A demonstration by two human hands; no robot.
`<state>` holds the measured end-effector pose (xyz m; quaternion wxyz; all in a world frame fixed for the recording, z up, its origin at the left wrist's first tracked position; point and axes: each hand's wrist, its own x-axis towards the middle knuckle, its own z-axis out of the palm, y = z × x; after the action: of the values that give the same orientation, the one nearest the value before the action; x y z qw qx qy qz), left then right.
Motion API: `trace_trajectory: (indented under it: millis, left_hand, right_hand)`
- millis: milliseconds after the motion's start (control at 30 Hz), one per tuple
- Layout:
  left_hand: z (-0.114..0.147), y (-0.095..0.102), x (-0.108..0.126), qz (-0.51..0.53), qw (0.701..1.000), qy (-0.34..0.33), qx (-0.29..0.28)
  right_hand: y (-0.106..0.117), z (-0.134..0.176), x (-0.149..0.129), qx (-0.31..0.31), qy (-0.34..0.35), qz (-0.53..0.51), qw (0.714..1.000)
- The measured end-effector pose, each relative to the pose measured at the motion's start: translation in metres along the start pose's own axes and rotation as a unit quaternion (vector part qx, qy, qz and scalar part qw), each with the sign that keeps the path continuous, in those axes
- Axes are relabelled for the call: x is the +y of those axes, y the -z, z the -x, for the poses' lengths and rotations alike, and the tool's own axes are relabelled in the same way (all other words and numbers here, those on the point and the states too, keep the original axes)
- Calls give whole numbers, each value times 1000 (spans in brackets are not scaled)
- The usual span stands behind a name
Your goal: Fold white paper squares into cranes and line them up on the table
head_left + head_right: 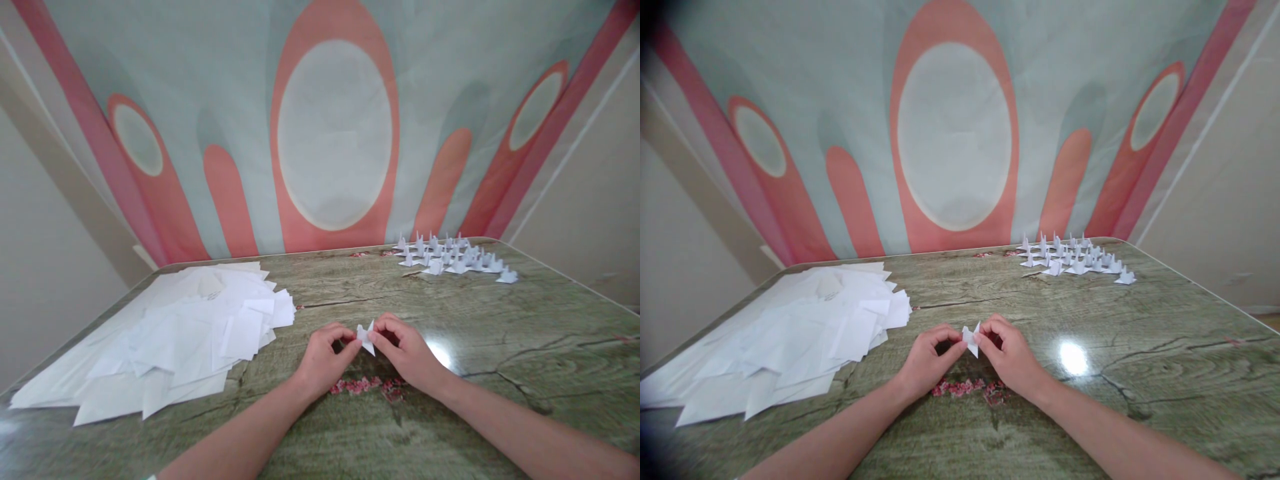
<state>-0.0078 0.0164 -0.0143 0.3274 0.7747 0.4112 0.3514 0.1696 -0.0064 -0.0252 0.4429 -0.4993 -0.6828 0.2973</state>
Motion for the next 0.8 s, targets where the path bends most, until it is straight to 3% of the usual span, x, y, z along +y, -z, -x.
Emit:
trace_trajectory:
  millis: [333,800]
  left_hand:
    - [0,1,1,16,1000,13,3]
    - [5,-7,-5,164,983,70,-34]
  right_hand:
    - [1,0,2,-3,-1,-34,999]
    - [4,1,-1,-13,-110,-199,974]
